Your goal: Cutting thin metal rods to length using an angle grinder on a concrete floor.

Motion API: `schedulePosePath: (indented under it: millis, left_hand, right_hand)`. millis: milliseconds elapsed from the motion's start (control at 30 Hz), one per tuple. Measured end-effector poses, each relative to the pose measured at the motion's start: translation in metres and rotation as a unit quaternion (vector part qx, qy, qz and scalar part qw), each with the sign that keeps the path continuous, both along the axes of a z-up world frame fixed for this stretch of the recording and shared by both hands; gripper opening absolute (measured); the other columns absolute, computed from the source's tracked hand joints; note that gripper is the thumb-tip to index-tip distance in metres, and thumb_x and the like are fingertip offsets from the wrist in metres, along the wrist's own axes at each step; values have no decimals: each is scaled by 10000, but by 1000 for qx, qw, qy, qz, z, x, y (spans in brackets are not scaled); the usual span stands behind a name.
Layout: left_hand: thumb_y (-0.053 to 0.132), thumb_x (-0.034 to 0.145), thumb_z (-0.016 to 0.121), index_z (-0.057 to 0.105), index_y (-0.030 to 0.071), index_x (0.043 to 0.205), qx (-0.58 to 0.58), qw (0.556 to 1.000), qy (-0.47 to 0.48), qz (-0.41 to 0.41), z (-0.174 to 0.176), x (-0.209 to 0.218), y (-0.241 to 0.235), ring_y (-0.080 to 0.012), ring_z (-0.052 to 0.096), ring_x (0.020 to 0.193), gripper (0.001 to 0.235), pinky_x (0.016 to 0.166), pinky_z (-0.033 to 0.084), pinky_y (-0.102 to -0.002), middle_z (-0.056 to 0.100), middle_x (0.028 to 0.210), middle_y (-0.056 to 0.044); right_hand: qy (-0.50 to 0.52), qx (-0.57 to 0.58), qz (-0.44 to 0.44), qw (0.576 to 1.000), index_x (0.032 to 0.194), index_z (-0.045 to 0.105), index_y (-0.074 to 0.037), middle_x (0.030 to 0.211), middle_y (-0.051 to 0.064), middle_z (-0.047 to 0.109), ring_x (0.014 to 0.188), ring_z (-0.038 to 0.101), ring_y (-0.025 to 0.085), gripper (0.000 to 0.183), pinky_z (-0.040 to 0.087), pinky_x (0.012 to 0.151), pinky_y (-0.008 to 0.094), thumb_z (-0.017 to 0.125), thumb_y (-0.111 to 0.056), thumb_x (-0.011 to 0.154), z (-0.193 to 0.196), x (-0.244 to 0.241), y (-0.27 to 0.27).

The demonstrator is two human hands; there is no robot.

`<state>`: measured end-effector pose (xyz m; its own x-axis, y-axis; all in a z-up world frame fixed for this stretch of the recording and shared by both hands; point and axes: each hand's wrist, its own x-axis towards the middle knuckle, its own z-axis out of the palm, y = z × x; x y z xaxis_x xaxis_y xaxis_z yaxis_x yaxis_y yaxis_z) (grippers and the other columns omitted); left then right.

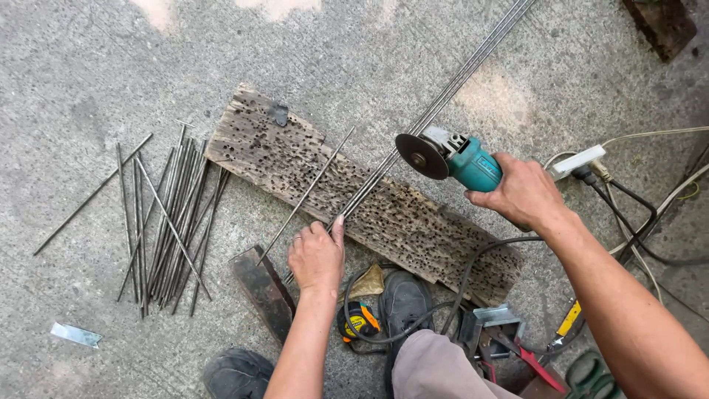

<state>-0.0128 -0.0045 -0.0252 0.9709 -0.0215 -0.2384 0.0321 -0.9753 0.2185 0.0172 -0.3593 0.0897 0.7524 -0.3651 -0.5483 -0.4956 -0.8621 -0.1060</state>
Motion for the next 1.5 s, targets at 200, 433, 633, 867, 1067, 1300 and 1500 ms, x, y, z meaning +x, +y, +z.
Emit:
schedulePosePath:
  millis: [200,433,633,867,1067,1300,1500]
  left_hand:
    - [684,1050,241,636,87,995,-98,982,159,-18,18,15,8,-459,739,857,718,790,554,-608,719,842,-216]
    - [689,1048,253,620,98,917,-104,983,152,-21,30,19,12,-436,752,833,708,781,570,-575,726,798,-209]
    - [660,1059,264,640,76,902,-92,985,144,-19,30,19,9,-442,753,831,712,788,571,-571,732,793,-214]
    - [650,1056,298,643,74,885,-109,987,120,-8,35,20,8,-432,756,816,693,775,579,-562,732,776,-215]
    - [642,1056,303,648,80,882,-111,986,123,-9,27,16,7,-424,758,814,682,782,582,-560,735,779,-209]
    - [638,1056,292,642,81,873,-113,987,111,-9,21,14,7,-430,756,784,683,760,585,-557,726,749,-205]
    - [620,1061,326,636,76,877,-118,989,92,-14,30,14,9,-432,755,764,653,748,589,-557,720,731,-212]
  right_hand:
    - [24,-9,12,1000,1379,647,-130,1199,278,728,1179,667,466,834,526,986,557,844,-558,691,2,11,3]
    - [36,-25,20,999,1392,644,-165,1203,267,730,1182,669,453,844,527,993,544,840,-578,683,7,17,11]
    - [36,-21,14,999,1392,643,-149,1202,278,726,1173,673,458,834,530,985,544,855,-550,692,10,20,12]
    - [34,-17,17,999,1389,643,-134,1199,286,726,1168,673,465,850,533,981,548,867,-555,685,10,24,14]
    - [25,-14,8,1000,1361,658,-113,1163,301,732,1144,682,473,852,543,960,552,879,-565,673,7,21,13]
    - [32,-24,24,999,1314,686,-97,1143,289,744,1130,689,468,821,560,927,550,874,-557,660,3,23,11]
    - [13,-15,36,999,1293,691,-28,1135,311,740,1111,697,487,793,565,918,544,894,-509,696,5,37,22]
